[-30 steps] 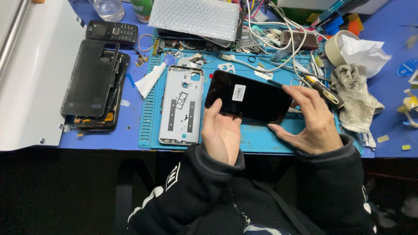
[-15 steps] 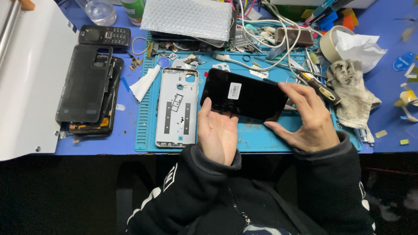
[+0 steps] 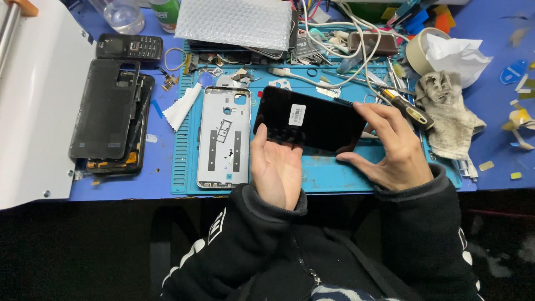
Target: Testing a replacement smartphone screen by connecting a charging cable to check for power and display functionality.
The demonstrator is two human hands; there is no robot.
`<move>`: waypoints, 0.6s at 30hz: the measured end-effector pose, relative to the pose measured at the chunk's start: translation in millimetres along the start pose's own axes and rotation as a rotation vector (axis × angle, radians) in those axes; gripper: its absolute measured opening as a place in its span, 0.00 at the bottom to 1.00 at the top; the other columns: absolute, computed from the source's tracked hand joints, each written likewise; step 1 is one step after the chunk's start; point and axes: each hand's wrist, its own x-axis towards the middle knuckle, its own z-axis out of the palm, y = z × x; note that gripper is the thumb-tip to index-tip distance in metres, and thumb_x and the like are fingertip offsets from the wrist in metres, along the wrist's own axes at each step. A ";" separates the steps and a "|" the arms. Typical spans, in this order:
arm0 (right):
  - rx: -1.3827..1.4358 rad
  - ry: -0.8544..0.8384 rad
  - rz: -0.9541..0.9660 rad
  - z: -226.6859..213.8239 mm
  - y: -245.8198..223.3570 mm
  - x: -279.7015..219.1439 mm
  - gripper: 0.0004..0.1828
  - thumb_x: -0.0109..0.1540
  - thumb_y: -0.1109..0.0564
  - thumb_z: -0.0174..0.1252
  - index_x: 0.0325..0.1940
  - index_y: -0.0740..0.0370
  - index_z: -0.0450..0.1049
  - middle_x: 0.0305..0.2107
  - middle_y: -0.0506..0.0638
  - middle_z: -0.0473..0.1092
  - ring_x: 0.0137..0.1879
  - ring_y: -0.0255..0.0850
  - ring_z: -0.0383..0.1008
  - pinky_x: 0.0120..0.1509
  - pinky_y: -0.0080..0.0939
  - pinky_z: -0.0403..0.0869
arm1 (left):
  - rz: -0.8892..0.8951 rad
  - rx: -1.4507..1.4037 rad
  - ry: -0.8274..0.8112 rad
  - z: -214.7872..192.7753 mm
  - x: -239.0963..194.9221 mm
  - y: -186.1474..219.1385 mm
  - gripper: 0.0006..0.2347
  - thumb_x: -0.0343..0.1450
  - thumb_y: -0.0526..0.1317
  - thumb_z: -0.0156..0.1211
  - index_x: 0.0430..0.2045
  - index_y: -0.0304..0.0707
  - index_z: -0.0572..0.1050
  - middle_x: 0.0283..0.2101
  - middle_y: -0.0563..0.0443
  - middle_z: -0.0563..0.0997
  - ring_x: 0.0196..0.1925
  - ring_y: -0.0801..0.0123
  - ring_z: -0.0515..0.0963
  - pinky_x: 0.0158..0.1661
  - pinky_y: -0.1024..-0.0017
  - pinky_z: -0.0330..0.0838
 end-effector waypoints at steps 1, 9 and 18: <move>0.000 -0.001 0.001 0.1 -0.2 -0.2 0.48 0.49 0.53 0.78 0.69 0.65 0.66 0.57 0.61 0.68 0.57 0.51 0.75 0.56 0.44 0.77 | -0.001 0.000 0.001 -1.4 0.1 -0.6 0.24 0.79 0.47 0.43 0.68 0.31 0.60 0.67 0.44 0.68 0.70 0.57 0.65 0.71 0.56 0.54; 0.010 -0.011 0.018 0.7 0.5 -0.7 0.48 0.49 0.53 0.78 0.70 0.65 0.66 0.56 0.60 0.68 0.55 0.50 0.75 0.55 0.43 0.77 | 0.025 -0.006 0.035 -4.1 0.0 -2.1 0.24 0.79 0.48 0.43 0.67 0.32 0.60 0.66 0.45 0.69 0.69 0.57 0.66 0.71 0.56 0.55; -0.040 0.014 -0.019 1.1 0.1 -0.8 0.48 0.49 0.53 0.78 0.70 0.65 0.66 0.56 0.60 0.69 0.57 0.51 0.75 0.57 0.45 0.77 | 0.041 -0.035 0.030 -2.4 -1.2 -2.6 0.23 0.79 0.50 0.44 0.65 0.33 0.63 0.64 0.46 0.70 0.67 0.58 0.66 0.69 0.56 0.55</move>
